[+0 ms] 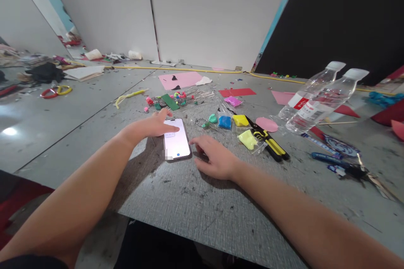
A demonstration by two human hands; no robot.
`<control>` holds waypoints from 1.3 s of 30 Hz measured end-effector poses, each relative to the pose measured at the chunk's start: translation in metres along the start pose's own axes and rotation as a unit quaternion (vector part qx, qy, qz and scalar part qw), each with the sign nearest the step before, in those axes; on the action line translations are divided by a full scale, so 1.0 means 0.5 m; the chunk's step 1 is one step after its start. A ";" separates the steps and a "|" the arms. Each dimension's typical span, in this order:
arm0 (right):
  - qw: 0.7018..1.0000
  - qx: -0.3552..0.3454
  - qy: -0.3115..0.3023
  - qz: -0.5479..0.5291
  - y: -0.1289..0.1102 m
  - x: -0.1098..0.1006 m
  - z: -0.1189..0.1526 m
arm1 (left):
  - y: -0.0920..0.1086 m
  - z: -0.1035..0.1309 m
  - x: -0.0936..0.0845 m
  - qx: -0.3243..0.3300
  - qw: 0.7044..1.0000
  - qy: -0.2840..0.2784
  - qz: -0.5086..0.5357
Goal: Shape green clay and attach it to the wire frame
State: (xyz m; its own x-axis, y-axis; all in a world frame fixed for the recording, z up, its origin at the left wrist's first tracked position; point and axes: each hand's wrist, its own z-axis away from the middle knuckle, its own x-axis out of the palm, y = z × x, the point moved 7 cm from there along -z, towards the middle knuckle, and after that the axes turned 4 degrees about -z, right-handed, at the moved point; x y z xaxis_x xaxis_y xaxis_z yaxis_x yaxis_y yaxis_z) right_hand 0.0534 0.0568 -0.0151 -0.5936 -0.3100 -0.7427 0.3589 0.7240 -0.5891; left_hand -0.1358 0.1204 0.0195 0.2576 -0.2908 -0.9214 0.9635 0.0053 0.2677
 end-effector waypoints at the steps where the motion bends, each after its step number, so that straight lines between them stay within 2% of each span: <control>1: 1.000 0.000 -0.001 0.004 0.001 0.001 0.000 | -0.001 -0.001 0.000 -0.004 1.000 -0.003 0.000; 5: 1.000 -0.001 -0.005 0.010 0.001 0.005 -0.002 | -0.016 -0.011 0.002 -0.022 0.999 -0.021 0.037; 10: 1.000 -0.006 -0.008 0.012 0.000 0.006 -0.003 | -0.027 -0.015 -0.003 -0.013 0.996 -0.031 0.083; 18: 0.999 0.014 0.007 0.031 0.010 0.006 -0.003 | -0.039 -0.027 -0.003 -0.005 0.994 -0.013 0.106; 21: 0.998 0.016 0.009 0.059 0.011 0.008 -0.006 | -0.039 -0.031 -0.001 -0.006 0.996 0.004 0.089; 30: 0.994 -0.012 -0.038 0.100 -0.002 0.016 -0.006 | -0.028 -0.026 -0.004 -0.016 0.998 0.049 0.026; 35: 0.984 -0.029 -0.080 0.156 -0.014 0.027 -0.004 | 0.008 0.008 0.004 -0.025 0.998 0.062 -0.019; 39: 0.986 -0.027 -0.055 0.156 -0.014 0.023 -0.007 | 0.056 0.041 0.025 -0.046 0.984 0.080 -0.151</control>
State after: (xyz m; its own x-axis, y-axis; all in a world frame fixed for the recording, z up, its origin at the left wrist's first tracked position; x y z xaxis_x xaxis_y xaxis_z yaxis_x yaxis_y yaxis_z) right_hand 0.0414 0.0503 -0.0186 -0.3778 -0.1295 -0.9168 0.4704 0.8260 -0.3105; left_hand -0.1072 0.0973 0.0214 -0.0396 -0.1387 -0.9895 0.9986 0.0303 -0.0442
